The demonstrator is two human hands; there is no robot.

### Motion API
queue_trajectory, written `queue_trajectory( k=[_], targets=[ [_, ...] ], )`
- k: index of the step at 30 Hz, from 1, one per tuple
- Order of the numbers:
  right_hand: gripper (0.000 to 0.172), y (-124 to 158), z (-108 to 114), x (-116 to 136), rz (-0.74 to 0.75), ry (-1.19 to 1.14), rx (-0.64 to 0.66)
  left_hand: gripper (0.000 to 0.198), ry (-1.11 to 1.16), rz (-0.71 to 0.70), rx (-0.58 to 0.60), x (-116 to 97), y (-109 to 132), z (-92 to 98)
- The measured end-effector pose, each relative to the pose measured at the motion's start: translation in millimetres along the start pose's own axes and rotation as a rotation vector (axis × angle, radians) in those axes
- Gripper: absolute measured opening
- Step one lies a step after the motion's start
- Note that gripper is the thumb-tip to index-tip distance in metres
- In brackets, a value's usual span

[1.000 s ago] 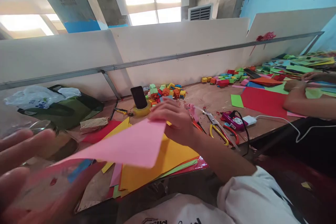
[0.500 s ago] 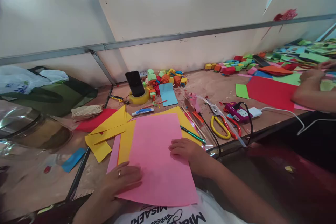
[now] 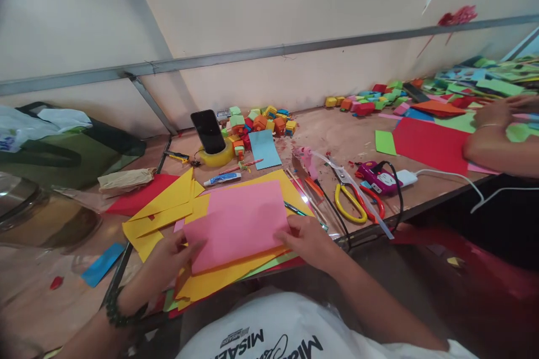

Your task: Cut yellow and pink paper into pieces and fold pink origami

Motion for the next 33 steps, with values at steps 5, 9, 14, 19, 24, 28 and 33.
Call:
queue_trajectory(
  k=[5,9,14,19,24,28,33],
  targets=[
    [0.029,-5,29,-11,-0.012,0.371,-0.234,0.042,-0.118,-0.018,0.145,-20,-38,-5.7],
    [0.02,-3,38,-24,-0.04,0.614,-0.274,0.039,-0.118,-0.009,0.305,-26,-47,-19.8],
    [0.015,-2,42,-49,-0.149,0.707,-0.257,0.033,-0.302,-0.042,0.295,-25,-53,-23.2],
    [0.019,-5,61,-32,-0.153,0.7,-0.382,0.027,-0.367,-0.051,0.276,-25,-53,-26.4],
    [0.04,-16,38,-20,-0.149,0.42,-0.183,0.027,-0.373,-0.048,0.208,-25,-52,-24.8],
    [0.055,-22,30,-32,-0.212,0.356,-0.104,0.025,-0.421,-0.059,0.145,-25,-52,-21.0],
    [0.06,-32,32,-24,-0.224,0.336,-0.058,0.024,-0.542,-0.168,0.025,-29,-57,-13.2]
  ],
)
Point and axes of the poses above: each hand's wrist, its own y-axis away from the middle knuckle, its own z-axis out of the back of the hand, x = y × z, the point moved 10 cm from there along -y, towards the middle knuckle, and after that the axes turned 8 degrees about y, right-handed, at the moved point
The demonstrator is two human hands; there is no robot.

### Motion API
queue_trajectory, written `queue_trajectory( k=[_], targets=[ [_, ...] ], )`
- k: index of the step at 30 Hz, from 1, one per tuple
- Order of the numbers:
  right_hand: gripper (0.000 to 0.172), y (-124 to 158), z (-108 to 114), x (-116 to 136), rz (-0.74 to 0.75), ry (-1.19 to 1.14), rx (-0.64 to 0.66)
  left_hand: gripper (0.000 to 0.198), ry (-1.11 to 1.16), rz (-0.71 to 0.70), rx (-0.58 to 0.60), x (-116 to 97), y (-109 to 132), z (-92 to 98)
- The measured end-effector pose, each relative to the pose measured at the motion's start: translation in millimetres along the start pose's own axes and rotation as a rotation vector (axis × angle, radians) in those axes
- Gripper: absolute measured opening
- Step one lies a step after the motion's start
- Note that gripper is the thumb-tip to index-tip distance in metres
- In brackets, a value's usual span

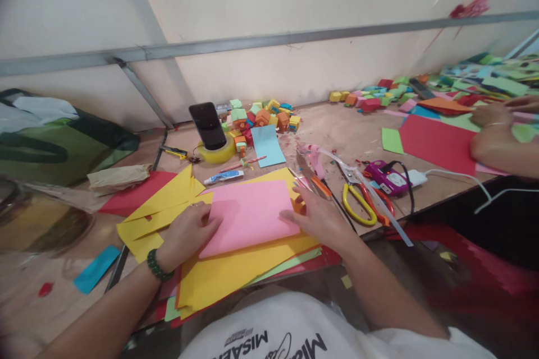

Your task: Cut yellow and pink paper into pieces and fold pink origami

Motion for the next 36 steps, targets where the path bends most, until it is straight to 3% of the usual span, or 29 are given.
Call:
queue_trajectory(
  k=[3,6,11,13,18,24,31,36],
  targets=[
    [0.064,-4,2,14,0.022,0.151,-0.01,0.023,0.036,-0.083,-0.067,-2,-4,1.3],
    [0.056,-8,-1,22,0.058,0.342,-0.031,0.012,0.114,-0.064,-0.099,6,-9,1.4],
    [0.059,-11,-10,20,0.095,0.43,-0.025,0.065,0.201,0.034,-0.058,19,-23,-0.6],
    [0.058,-10,-10,19,0.083,0.433,-0.018,0.07,0.193,0.086,-0.011,21,-30,-3.4],
    [0.058,-8,-9,18,0.024,0.413,0.008,0.052,0.204,0.096,0.069,14,-43,-6.4],
    [0.064,-9,-12,13,0.014,0.349,0.025,0.084,0.255,0.107,-0.005,18,-55,3.3],
    [0.063,-7,-10,16,0.006,0.342,0.022,0.06,0.452,0.058,-0.039,20,-56,2.4],
    [0.061,-6,-7,20,0.031,0.354,-0.019,0.066,0.625,0.035,-0.044,13,-47,11.2]
  ],
)
Point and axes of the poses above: each hand's wrist, its own y-axis away from the middle knuckle, its own z-axis out of the back of the hand, x = y × z, the point moved 10 cm from there along -y, towards the middle knuckle, and after that the axes turned 8 degrees about y, right-handed, at the moved point
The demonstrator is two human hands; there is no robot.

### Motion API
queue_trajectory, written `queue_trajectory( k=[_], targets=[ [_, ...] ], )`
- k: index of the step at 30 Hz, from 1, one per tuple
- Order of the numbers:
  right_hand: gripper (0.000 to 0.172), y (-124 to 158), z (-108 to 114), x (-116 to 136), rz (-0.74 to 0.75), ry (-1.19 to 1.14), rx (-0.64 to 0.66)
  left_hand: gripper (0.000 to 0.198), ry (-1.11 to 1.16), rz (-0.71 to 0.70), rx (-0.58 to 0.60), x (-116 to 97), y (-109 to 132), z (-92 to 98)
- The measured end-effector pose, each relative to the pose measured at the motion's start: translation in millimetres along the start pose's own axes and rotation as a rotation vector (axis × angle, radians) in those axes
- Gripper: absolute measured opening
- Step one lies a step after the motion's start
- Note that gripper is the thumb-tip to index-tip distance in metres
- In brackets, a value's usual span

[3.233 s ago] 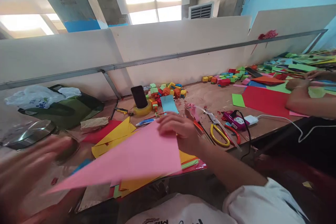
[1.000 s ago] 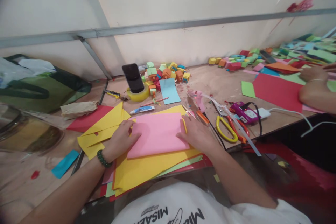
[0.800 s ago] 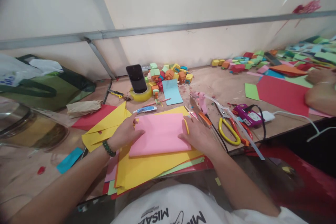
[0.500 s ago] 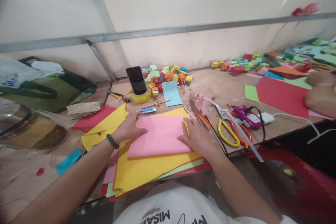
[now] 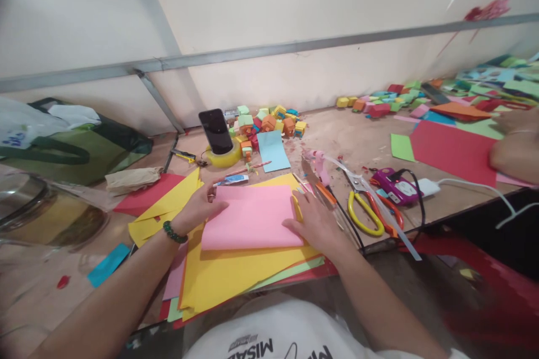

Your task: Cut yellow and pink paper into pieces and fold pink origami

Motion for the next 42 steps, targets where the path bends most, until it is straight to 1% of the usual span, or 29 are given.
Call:
queue_trajectory(
  k=[2,5,7,8,10,13,14,16,17,19,21,23,26,28,30,33,38,42],
  targets=[
    [0.06,0,0,-1,0.001,-0.004,-0.016,0.077,0.16,0.046,0.043,-1,5,-2.3],
    [0.06,0,-1,-4,0.01,-0.032,-0.041,0.091,0.416,0.183,0.102,3,16,-10.3],
    [0.059,1,-4,-6,0.021,-0.062,-0.064,0.091,0.5,0.242,0.082,6,23,-11.5],
    [0.059,1,-5,-7,0.028,-0.088,-0.081,0.088,0.54,0.25,0.067,5,26,-11.4],
    [0.063,1,-5,-10,0.029,-0.18,-0.135,0.081,0.626,0.223,0.051,-1,31,-10.6],
    [0.076,0,0,-19,-0.008,-0.454,-0.213,0.059,0.691,0.149,0.072,-16,36,-8.7],
    [0.079,-2,0,-20,-0.019,-0.59,-0.212,0.05,0.688,0.131,0.077,-20,37,-7.2],
    [0.082,-6,0,-19,-0.02,-0.897,-0.152,0.037,0.678,0.112,0.083,-25,39,-4.7],
    [0.078,-7,0,-16,-0.016,-1.039,-0.111,0.034,0.68,0.116,0.089,-25,40,-4.6],
    [0.065,-9,3,-11,-0.017,-1.248,-0.063,0.033,0.699,0.147,0.103,-23,41,-6.7],
    [0.05,-8,9,-9,-0.026,-1.347,-0.084,0.034,0.738,0.2,0.1,-18,42,-9.6],
    [0.041,-7,13,-10,-0.024,-1.39,-0.13,0.037,0.791,0.266,0.094,-10,44,-13.6],
    [0.036,-5,12,-13,-0.011,-1.395,-0.171,0.038,0.864,0.346,0.081,3,45,-18.0],
    [0.033,-5,9,-17,0.002,-1.377,-0.192,0.036,0.886,0.351,0.058,12,43,-17.0],
    [0.031,-5,7,-21,-0.001,-1.361,-0.217,0.033,0.881,0.327,0.054,15,42,-15.5],
    [0.032,-5,7,-27,-0.053,-1.374,-0.253,0.033,0.842,0.295,0.059,15,43,-14.0],
    [0.033,-2,13,-24,-0.129,-1.425,-0.261,0.038,0.81,0.274,-0.005,5,48,-7.1],
    [0.034,1,19,-21,-0.146,-1.408,-0.295,0.043,0.791,0.232,-0.049,-5,49,-0.1]
  ],
)
Point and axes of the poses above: each hand's wrist, its own y-axis away from the middle knuckle, its own z-axis out of the back of the hand, x = y × z, the point moved 10 cm from there along -y, towards the middle knuckle, and after that the axes turned 8 degrees about y, right-handed, at the moved point
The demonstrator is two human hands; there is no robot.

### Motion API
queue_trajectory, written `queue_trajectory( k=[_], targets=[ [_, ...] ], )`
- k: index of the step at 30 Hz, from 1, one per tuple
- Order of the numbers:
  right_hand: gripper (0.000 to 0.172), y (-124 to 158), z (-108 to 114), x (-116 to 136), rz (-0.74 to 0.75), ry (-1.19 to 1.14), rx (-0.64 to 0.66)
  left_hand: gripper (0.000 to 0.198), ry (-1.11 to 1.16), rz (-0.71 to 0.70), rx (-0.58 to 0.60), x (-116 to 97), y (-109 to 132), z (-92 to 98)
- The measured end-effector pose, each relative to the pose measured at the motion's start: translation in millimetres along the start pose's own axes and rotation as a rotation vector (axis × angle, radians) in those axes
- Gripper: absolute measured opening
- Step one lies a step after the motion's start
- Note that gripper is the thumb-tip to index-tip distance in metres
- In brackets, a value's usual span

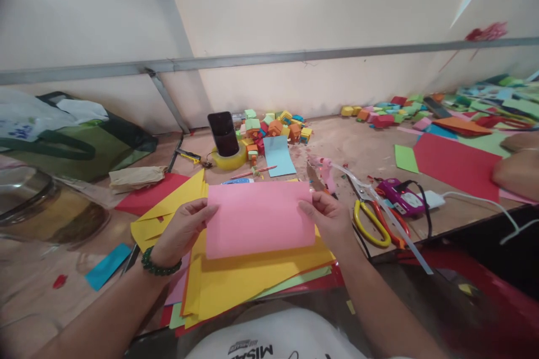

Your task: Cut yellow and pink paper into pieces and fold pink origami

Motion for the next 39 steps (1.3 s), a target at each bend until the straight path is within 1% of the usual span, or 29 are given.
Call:
queue_trajectory(
  k=[6,10,13,17,22,27,32,36,39],
  targets=[
    [0.04,3,-2,9,0.029,0.061,-0.027,0.046,-0.112,-0.094,-0.035,-16,6,1.1],
    [0.039,5,-1,14,0.024,0.066,-0.037,0.047,-0.195,-0.137,-0.02,-22,10,-1.7],
    [0.043,6,0,12,-0.01,0.021,-0.049,0.05,-0.192,-0.123,-0.007,-20,10,-2.1],
    [0.043,5,6,9,-0.01,0.015,-0.073,0.052,-0.169,-0.085,-0.016,-10,5,3.8],
    [0.038,5,16,-2,-0.011,0.02,-0.086,0.044,-0.118,-0.074,-0.027,2,-1,11.6],
    [0.031,7,22,-9,-0.034,0.0,-0.117,0.044,-0.085,-0.084,-0.037,0,0,10.7],
    [0.031,8,20,-5,-0.045,0.028,-0.102,0.044,-0.092,-0.083,-0.009,-7,6,3.9],
    [0.031,8,19,0,-0.026,0.046,-0.098,0.04,-0.049,-0.075,0.006,-7,8,3.0],
    [0.03,8,19,-1,-0.046,0.041,-0.1,0.039,0.004,-0.052,0.008,-6,9,2.4]
  ],
)
Point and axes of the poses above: each hand's wrist, its own y-axis away from the middle knuckle, its own z-axis out of the back of the hand, x = y × z, the point moved 10 cm from there along -y, towards the middle knuckle, and after that the axes turned 8 degrees about y, right-handed, at the moved point
